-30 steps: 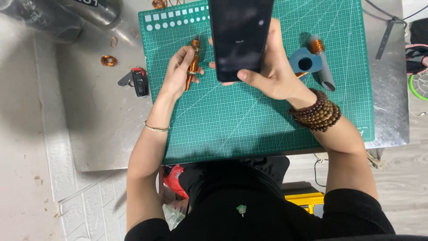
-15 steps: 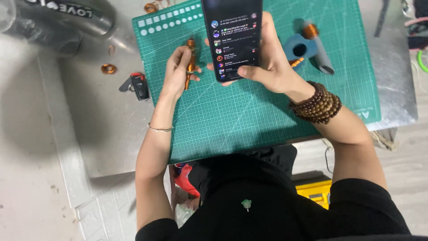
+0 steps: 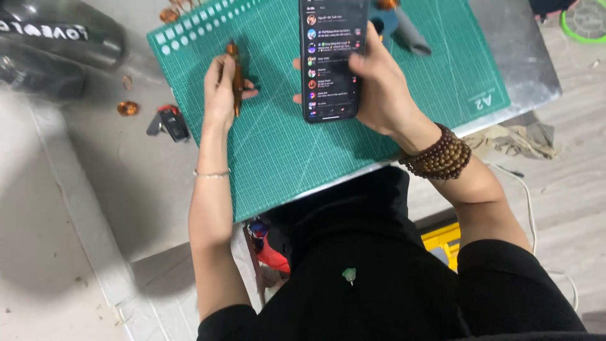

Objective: Winding thin copper wire around a cylindrical component on a green cutting mat.

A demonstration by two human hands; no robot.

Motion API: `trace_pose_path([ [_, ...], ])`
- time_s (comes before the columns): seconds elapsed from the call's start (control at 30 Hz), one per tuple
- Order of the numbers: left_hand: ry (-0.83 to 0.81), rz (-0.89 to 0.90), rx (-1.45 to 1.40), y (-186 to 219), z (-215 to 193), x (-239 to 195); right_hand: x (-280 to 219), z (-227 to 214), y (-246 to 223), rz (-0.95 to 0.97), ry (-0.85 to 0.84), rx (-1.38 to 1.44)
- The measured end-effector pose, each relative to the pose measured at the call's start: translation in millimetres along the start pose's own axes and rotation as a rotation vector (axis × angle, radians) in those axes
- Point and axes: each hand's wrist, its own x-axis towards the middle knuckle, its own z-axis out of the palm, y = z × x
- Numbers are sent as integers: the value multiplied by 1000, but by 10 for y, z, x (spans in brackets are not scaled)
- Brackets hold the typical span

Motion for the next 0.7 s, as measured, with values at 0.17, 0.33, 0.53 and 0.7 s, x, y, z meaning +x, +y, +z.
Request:
trace_pose_path([
  [0.17,-34,34,14,49,14,-68,-22,111,13,227,301,143],
  [0.33,-40,43,32,88,22,-30,43,107,67,257,399,-6],
  [0.53,-43,28,24,58,0,-25,3,39,113,178,289,21],
  [0.7,-46,31,29,81,23,-40,-99,-14,105,44,112,-28],
])
